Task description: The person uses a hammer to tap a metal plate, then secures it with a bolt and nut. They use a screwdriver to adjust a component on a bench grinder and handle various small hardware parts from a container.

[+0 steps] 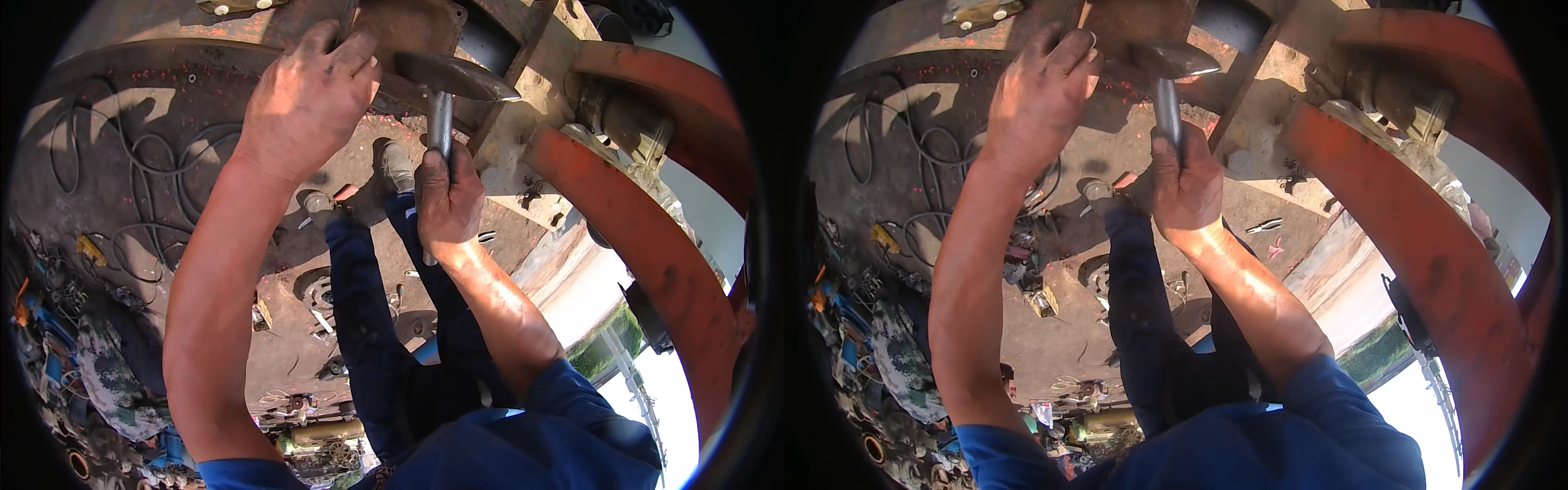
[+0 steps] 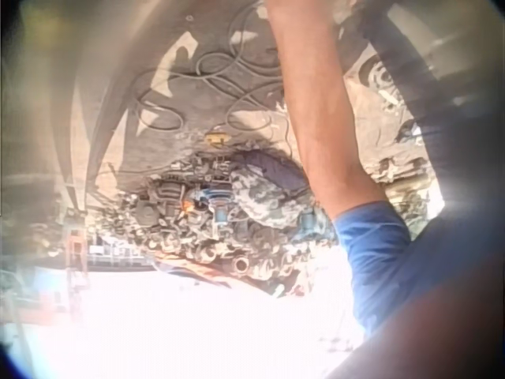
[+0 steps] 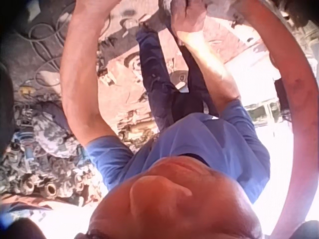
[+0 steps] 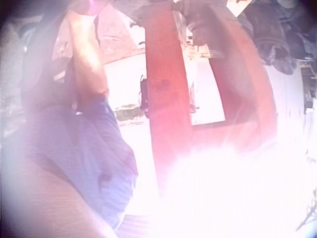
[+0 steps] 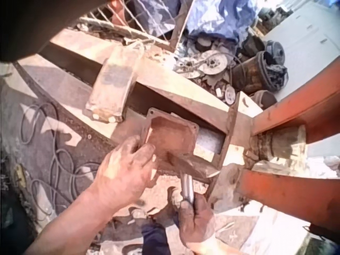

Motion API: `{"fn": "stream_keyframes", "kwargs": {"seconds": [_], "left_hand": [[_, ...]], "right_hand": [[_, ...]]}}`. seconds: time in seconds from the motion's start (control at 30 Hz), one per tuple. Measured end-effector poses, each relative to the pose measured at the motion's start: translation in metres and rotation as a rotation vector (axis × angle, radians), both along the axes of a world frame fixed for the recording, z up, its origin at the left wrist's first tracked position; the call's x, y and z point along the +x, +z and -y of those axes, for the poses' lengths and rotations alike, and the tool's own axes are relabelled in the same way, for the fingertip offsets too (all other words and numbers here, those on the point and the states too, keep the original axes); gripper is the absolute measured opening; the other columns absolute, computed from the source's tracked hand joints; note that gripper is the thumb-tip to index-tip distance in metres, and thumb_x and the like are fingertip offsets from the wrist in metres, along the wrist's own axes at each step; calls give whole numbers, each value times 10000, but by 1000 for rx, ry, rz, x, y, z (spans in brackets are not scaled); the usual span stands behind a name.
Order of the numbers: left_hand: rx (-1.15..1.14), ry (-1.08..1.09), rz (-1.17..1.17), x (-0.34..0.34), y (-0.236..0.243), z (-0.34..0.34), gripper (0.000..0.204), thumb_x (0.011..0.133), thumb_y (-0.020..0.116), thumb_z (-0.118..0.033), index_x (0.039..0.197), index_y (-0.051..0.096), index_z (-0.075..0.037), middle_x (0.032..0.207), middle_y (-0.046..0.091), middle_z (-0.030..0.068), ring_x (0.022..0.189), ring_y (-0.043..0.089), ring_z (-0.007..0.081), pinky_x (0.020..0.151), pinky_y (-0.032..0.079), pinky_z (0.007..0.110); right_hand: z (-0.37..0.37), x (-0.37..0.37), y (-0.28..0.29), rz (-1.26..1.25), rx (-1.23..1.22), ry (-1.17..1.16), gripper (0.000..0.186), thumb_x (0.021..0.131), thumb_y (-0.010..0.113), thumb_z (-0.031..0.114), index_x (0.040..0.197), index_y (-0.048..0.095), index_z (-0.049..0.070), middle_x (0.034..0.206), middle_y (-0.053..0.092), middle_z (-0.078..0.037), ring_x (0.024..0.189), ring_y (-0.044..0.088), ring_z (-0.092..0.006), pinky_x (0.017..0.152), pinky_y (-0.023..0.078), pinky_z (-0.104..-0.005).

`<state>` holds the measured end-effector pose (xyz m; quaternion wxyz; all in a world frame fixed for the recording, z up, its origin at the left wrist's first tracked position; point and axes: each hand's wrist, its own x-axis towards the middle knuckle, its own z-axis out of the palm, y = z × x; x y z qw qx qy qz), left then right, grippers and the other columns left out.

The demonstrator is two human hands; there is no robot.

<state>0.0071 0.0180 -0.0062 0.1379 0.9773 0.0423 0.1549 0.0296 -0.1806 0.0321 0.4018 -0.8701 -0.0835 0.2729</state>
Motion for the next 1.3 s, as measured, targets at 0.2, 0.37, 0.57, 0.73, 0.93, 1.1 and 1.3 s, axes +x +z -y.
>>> {"fn": "stream_keyframes", "kwargs": {"seconds": [0.2, 0.37, 0.57, 0.73, 0.93, 1.1, 1.3], "left_hand": [[-11, -6, -24, 1, 2, 0, 70, 793, 626, -135, 813, 628, -69, 1041, 600, 0, 1031, 590, 257, 759, 582, 365], [-3, -4, -31, -2, 2, 3, 63, 793, 623, -128, 815, 627, -69, 1070, 605, 2, 1033, 591, 258, 754, 584, 368], [4, 2, -23, -1, 1, 3, 69, 785, 631, -121, 827, 624, -67, 1044, 601, 2, 1023, 594, 259, 732, 588, 361], [-5, 8, -31, -2, 3, 3, 79, 781, 636, -119, 832, 623, -60, 1028, 599, 6, 1009, 596, 261, 714, 590, 360], [-6, 15, -21, -1, 3, 3, 73, 790, 626, -125, 827, 624, -63, 1023, 598, 10, 1007, 596, 266, 719, 590, 372], [29, 33, -32, 0, -1, 4, 69, 769, 626, -123, 817, 619, -74, 1032, 593, 15, 1041, 585, 274, 752, 584, 375], [7, -14, -34, -1, 1, 2, 67, 749, 634, -114, 780, 599, -67, 1058, 588, 21, 1026, 589, 265, 767, 569, 367]], "right_hand": [[-10, 8, 2, -25, -26, -5, 270, 993, 509, 245, 1067, 554, -11, 699, 562, -99, 613, 522, -170, 589, 455, -319], [-5, 0, 2, 85, 129, -42, 247, 990, 515, 229, 1068, 556, -2, 698, 554, -98, 624, 530, -162, 579, 447, -316], [-11, 5, -2, 102, 159, -29, 320, 1008, 486, 307, 1033, 544, -7, 603, 459, 39, 535, 400, -33, 480, 321, -209], [-14, 9, 10, -29, 112, -12, 263, 990, 515, 226, 1096, 548, -13, 695, 562, -92, 628, 542, -157, 586, 449, -308], [-17, 11, -2, 125, 140, 4, 330, 1002, 505, 297, 1092, 549, -18, 593, 461, 31, 521, 419, -44, 470, 332, -223], [-9, 5, -6, 126, 136, 13, 342, 1003, 503, 308, 1095, 544, -19, 601, 471, 31, 518, 415, -35, 467, 328, -210], [-8, 2, 0, 64, 76, -28, 297, 984, 537, 256, 1151, 547, 10, 723, 576, -94, 646, 549, -170, 612, 456, -303]]}}
